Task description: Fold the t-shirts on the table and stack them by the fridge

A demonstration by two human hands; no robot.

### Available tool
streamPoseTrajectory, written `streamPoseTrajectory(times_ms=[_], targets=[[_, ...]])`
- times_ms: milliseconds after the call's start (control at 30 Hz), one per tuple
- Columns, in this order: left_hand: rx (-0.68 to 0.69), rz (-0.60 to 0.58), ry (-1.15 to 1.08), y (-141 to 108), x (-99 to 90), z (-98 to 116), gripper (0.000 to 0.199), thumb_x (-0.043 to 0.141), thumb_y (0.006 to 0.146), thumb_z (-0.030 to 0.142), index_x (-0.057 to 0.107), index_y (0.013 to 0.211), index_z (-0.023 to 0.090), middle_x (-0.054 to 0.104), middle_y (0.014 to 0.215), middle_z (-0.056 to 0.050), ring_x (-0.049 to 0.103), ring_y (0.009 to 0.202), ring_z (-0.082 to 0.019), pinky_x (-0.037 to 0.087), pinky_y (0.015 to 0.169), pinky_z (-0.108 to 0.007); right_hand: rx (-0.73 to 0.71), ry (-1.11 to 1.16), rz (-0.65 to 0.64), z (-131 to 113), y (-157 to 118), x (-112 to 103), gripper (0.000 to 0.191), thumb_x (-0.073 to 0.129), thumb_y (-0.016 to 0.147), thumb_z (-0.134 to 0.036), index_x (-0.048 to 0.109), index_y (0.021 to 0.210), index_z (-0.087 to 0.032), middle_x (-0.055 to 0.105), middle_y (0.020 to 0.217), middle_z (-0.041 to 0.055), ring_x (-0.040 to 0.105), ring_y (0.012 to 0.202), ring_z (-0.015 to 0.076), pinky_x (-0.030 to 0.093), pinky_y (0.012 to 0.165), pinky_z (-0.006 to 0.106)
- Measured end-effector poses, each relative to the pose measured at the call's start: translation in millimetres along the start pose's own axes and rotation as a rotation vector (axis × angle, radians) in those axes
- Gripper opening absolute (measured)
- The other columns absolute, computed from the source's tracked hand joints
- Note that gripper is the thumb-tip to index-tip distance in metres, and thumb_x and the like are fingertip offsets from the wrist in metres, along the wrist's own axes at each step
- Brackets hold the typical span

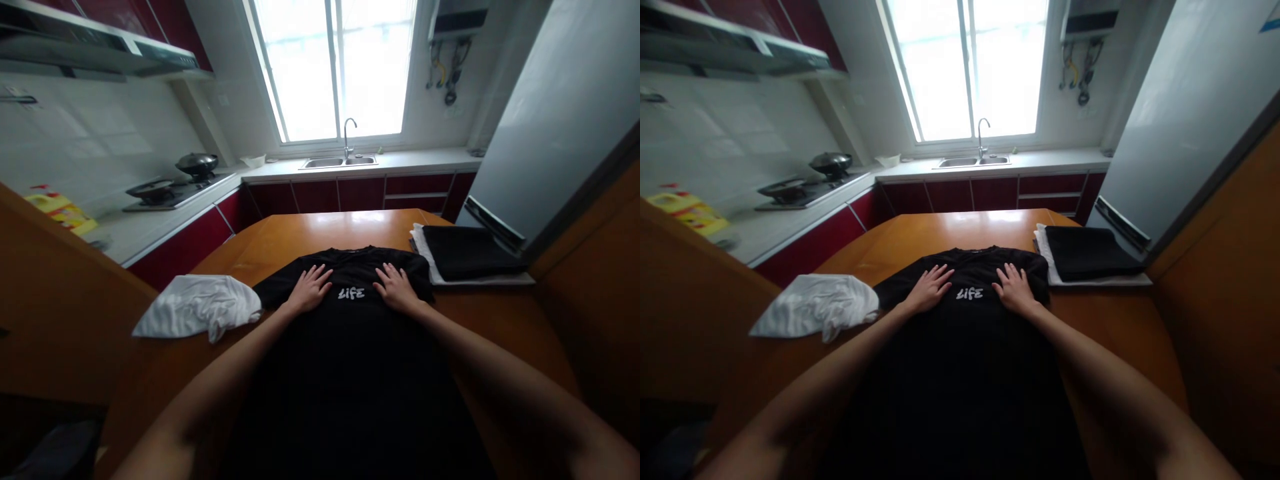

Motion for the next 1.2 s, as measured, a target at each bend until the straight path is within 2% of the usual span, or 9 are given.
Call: streamPoseTrajectory(times_ms=[133, 200, 267, 467, 633, 767, 900, 1033, 1200], targets=[[-0.032, -0.017, 0.019, -8, -8.3, -29, 0.056, 0.031, 0.104, 0.051, 0.038, 0.155, 0.028, 0.025, 0.165, -0.006, 0.018, 0.153, -0.031, 0.016, 0.122, -0.055, -0.026, 0.099, 0.193, -5, 0, -26, 0.039, 0.044, 0.100, -0.031, 0.060, 0.132, -0.015, 0.054, 0.144, 0.0149, 0.046, 0.135, 0.0259, 0.033, 0.114, 0.038], [-0.039, -0.020, 0.021, -14, -12.8, -38, 0.057, 0.031, 0.104, 0.050, 0.037, 0.156, 0.027, 0.025, 0.165, -0.006, 0.018, 0.153, -0.031, 0.015, 0.122, -0.056, 0.083, 0.099, 0.302, 4, -1, -44, 0.034, 0.042, 0.099, -0.026, 0.064, 0.124, -0.015, 0.061, 0.132, 0.0149, 0.053, 0.125, 0.0251, 0.038, 0.108, 0.034], [-0.047, -0.020, 0.023, -17, -17.1, -41, 0.057, 0.033, 0.103, 0.050, 0.038, 0.155, 0.026, 0.025, 0.165, -0.007, 0.017, 0.153, -0.031, 0.016, 0.122, -0.057, 0.210, 0.058, 0.270, 18, 1, -57, 0.035, 0.040, 0.098, -0.017, 0.062, 0.124, -0.013, 0.062, 0.128, 0.0159, 0.055, 0.123, 0.0250, 0.040, 0.105, 0.032], [-0.027, 0.084, 0.017, -10, -26.4, 12, 0.051, 0.038, 0.103, 0.042, 0.049, 0.148, 0.021, 0.035, 0.161, -0.010, 0.023, 0.152, -0.029, 0.020, 0.121, -0.056, 0.384, -0.018, -0.043, 35, 32, -67, 0.037, 0.061, 0.084, -0.009, 0.065, 0.121, -0.008, 0.065, 0.123, 0.0221, 0.061, 0.119, 0.0321, 0.046, 0.099, 0.036], [-0.035, 0.070, -0.059, -9, -6.9, 48, 0.050, 0.039, 0.103, 0.044, 0.048, 0.148, 0.024, 0.037, 0.160, -0.010, 0.024, 0.152, -0.030, 0.021, 0.121, -0.057, 0.491, -0.011, -0.135, 38, 56, -82, 0.041, 0.072, 0.073, -0.010, 0.069, 0.114, -0.009, 0.068, 0.118, 0.0237, 0.066, 0.112, 0.0355, 0.053, 0.089, 0.040], [-0.027, 0.109, -0.109, -11, 3.5, 46, 0.049, 0.041, 0.102, 0.041, 0.049, 0.147, 0.023, 0.039, 0.159, -0.010, 0.026, 0.151, -0.030, 0.020, 0.122, -0.055, 0.467, 0.032, -0.180, 35, 75, -104, 0.027, 0.077, 0.069, -0.011, 0.072, 0.095, -0.008, 0.073, 0.096, 0.0207, 0.071, 0.096, 0.0335, 0.055, 0.078, 0.038], [-0.029, 0.120, -0.122, -12, 2.7, 45, 0.047, 0.043, 0.102, 0.040, 0.051, 0.145, 0.024, 0.040, 0.159, -0.010, 0.026, 0.151, -0.030, 0.019, 0.122, -0.056, 0.421, 0.175, -0.264, 11, 96, -111, 0.012, 0.078, 0.073, -0.018, 0.070, 0.076, -0.010, 0.069, 0.065, 0.0096, 0.069, 0.070, 0.0234, 0.056, 0.067, 0.033], [-0.031, 0.168, -0.148, -11, 1.4, 47, 0.047, 0.044, 0.102, 0.035, 0.048, 0.147, 0.023, 0.043, 0.156, -0.011, 0.029, 0.149, -0.030, 0.020, 0.121, -0.057, 0.295, 0.415, -0.243, -20, 107, -104, 0.025, 0.071, 0.085, -0.030, 0.069, 0.088, -0.006, 0.069, 0.065, 0.0047, 0.066, 0.066, 0.0151, 0.053, 0.067, 0.026], [0.026, 0.347, -0.211, -12, -3.4, 46, 0.059, 0.051, 0.095, 0.018, 0.039, 0.153, 0.022, 0.052, 0.146, -0.012, 0.046, 0.136, -0.025, 0.030, 0.118, -0.047, 0.234, 0.436, -0.004, -18, 84, -94, 0.021, 0.054, 0.088, -0.009, 0.068, 0.102, -0.006, 0.074, 0.087, 0.0103, 0.067, 0.076, 0.0153, 0.052, 0.076, 0.026]])
Point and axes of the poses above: each hand's wrist, its own y-axis towards the middle knuckle, its own x-axis out of the palm, z = x × y, the point moved 3 cm from there along y, towards the middle knuckle
